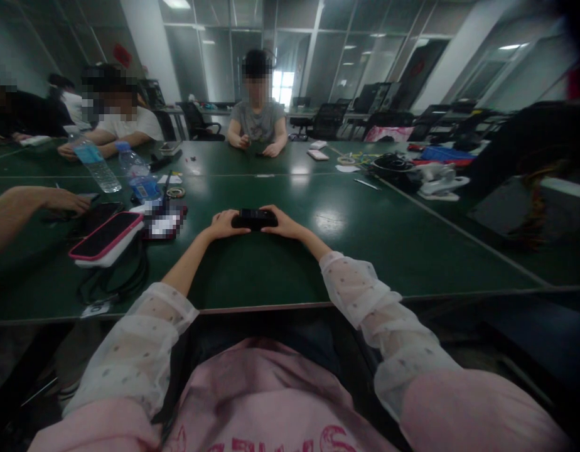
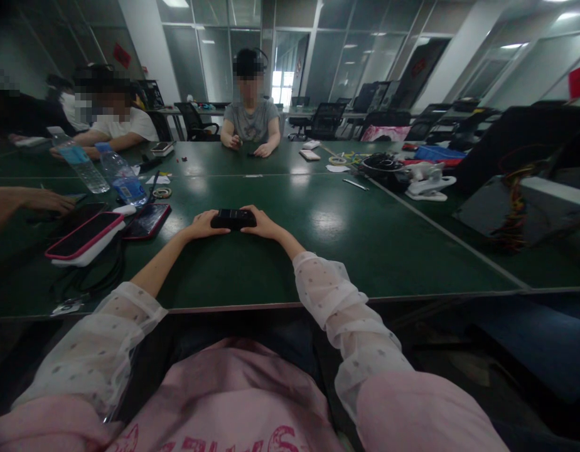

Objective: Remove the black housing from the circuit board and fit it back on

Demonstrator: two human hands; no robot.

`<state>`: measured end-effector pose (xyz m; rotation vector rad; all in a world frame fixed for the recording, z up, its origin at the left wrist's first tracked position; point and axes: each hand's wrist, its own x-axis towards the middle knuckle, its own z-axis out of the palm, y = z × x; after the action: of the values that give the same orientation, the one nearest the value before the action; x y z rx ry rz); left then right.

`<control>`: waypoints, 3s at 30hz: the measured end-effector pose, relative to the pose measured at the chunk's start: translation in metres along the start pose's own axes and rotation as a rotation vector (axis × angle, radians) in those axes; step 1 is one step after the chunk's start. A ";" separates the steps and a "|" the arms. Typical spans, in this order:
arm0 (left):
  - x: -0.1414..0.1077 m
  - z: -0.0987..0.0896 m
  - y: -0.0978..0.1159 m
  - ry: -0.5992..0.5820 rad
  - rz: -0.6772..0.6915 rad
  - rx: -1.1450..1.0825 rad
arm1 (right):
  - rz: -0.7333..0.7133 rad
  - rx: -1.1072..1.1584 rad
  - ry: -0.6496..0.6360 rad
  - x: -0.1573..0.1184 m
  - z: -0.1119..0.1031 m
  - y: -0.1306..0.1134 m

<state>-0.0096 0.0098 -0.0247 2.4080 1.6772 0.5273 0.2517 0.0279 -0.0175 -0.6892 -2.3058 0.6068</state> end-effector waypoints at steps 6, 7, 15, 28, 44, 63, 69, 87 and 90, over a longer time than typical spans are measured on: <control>-0.001 -0.003 0.004 -0.019 -0.034 0.005 | 0.038 0.050 -0.002 -0.001 0.000 -0.004; -0.001 -0.004 0.005 -0.021 -0.035 0.002 | 0.045 0.061 0.005 -0.001 0.000 -0.004; -0.004 -0.008 0.008 -0.039 -0.028 -0.007 | 0.071 0.095 0.062 -0.003 0.002 -0.002; -0.004 -0.008 0.009 -0.032 -0.028 -0.009 | 0.086 0.138 0.094 -0.002 0.003 -0.001; -0.002 -0.007 0.008 -0.036 0.021 0.008 | 0.132 0.242 0.224 0.005 -0.008 -0.015; -0.001 -0.006 0.007 -0.036 0.024 0.026 | 0.639 -0.497 0.647 -0.022 -0.026 0.037; -0.002 -0.008 0.007 -0.042 0.025 0.023 | 0.674 -0.484 0.702 -0.021 -0.021 0.038; -0.001 -0.006 0.007 -0.036 0.039 0.033 | 0.761 -0.498 0.730 -0.014 -0.028 0.027; -0.001 -0.005 0.007 -0.029 0.047 0.046 | 0.764 -0.533 0.672 -0.016 -0.027 0.028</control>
<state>-0.0053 0.0059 -0.0177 2.4804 1.6424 0.4627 0.2897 0.0455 -0.0222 -1.7530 -1.5125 0.0151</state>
